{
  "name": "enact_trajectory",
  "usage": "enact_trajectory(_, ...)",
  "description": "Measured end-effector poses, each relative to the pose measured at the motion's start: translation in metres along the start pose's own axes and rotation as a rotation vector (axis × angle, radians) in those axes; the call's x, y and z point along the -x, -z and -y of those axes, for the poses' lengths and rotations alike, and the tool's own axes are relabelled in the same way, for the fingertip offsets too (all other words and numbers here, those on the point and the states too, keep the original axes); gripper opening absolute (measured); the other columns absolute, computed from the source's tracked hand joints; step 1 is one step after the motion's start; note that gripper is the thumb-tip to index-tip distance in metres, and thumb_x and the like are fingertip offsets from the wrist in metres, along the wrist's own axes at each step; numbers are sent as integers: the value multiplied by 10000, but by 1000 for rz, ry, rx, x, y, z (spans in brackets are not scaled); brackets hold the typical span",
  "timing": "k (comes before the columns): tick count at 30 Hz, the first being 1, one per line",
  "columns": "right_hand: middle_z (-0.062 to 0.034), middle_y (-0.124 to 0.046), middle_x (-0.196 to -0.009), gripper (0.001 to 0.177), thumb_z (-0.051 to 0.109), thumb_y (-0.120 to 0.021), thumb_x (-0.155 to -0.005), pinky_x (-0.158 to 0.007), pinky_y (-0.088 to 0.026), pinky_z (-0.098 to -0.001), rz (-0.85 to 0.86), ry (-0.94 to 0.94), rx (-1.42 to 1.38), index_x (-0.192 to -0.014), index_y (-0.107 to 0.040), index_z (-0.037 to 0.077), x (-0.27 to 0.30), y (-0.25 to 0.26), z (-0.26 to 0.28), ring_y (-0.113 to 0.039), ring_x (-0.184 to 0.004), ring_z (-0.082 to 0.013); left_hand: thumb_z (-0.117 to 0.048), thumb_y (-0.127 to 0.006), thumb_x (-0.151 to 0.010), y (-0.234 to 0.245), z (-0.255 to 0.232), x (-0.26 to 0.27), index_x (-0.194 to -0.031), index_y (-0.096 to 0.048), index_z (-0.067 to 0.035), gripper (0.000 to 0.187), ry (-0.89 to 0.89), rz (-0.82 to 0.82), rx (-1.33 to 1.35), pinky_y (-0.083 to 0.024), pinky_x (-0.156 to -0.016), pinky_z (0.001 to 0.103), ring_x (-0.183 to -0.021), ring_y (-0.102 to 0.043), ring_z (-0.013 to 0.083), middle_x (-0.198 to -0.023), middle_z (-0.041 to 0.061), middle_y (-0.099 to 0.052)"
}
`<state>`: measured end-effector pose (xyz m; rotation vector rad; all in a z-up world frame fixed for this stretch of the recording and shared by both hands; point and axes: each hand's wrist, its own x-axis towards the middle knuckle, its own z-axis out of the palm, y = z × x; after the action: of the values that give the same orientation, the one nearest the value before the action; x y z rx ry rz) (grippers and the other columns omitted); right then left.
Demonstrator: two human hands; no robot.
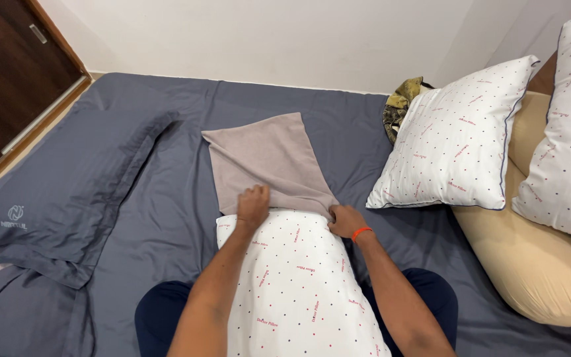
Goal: The person sits on a bed and puts a gray pillowcase onto a pillow, smoothing it and zipping the closure. They then place a second pillow on the bed and put a light-colored pillowcase onto it, smoothing the fabric and zipping it closed.
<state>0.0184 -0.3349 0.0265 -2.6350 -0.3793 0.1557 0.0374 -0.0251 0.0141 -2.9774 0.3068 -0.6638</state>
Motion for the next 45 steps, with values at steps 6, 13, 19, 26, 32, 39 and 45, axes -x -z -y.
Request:
enact_trajectory(6,-176,-685,-816,229,183,-757,-739,-762,-513,-491,-496,205,57,-888,-684,25,4,5,27,-654,-812,-381,-84,-669,-788,20,-69,-22,-1089,-631,-96,304,-242,-105,34,-521,-737,426,-931,-634,251,-1012,83,-641)
enact_trajectory(13,-78,-620,-845,147,103,-744,-746,-805,-435,-445,-867,415,101,-867,-672,60,10,0,42,-575,-882,-299,-183,-668,-835,37,-141,-21,-1148,-632,-72,335,-279,-337,206,-431,-902,502,-1094,-588,283,-1152,119,-626)
enact_trajectory(19,-20,-593,-817,129,83,-727,-716,-872,-356,-444,-945,446,184,-768,-615,122,11,-2,46,-564,-904,-243,-145,-640,-893,26,-126,-28,-1258,-559,-97,377,-150,-414,156,-419,-928,527,-1152,-576,272,-1284,94,-594)
enact_trajectory(26,-13,-570,-795,154,63,-709,-689,-905,-326,-461,-936,424,184,-745,-586,138,7,-11,44,-550,-885,-232,5,-619,-751,28,-66,-19,-1493,-382,-90,785,-17,-451,218,-387,-1028,616,-1321,-505,352,-1489,176,-468)
enact_trajectory(32,0,-568,-765,158,54,-711,-686,-913,-319,-475,-858,405,162,-701,-581,142,6,-17,44,-553,-880,-218,-45,-708,-704,35,-9,-2,-1563,-278,-134,964,91,-447,153,-306,-1100,687,-1472,-358,423,-1613,216,-324)
enact_trajectory(39,14,-576,-768,156,50,-712,-689,-906,-300,-476,-793,451,154,-718,-590,143,5,-26,42,-560,-907,-208,-263,-909,-619,53,39,32,-1555,-247,-112,1156,256,-476,183,-313,-1086,690,-1457,-336,457,-1587,275,-293)
enact_trajectory(45,15,-584,-753,173,73,-736,-671,-895,-307,-474,-720,505,114,-692,-579,141,3,-31,40,-570,-903,-210,-365,-945,-634,44,70,62,-1554,-294,-73,1165,559,-205,321,-446,-1022,553,-1333,-491,390,-1527,204,-420)
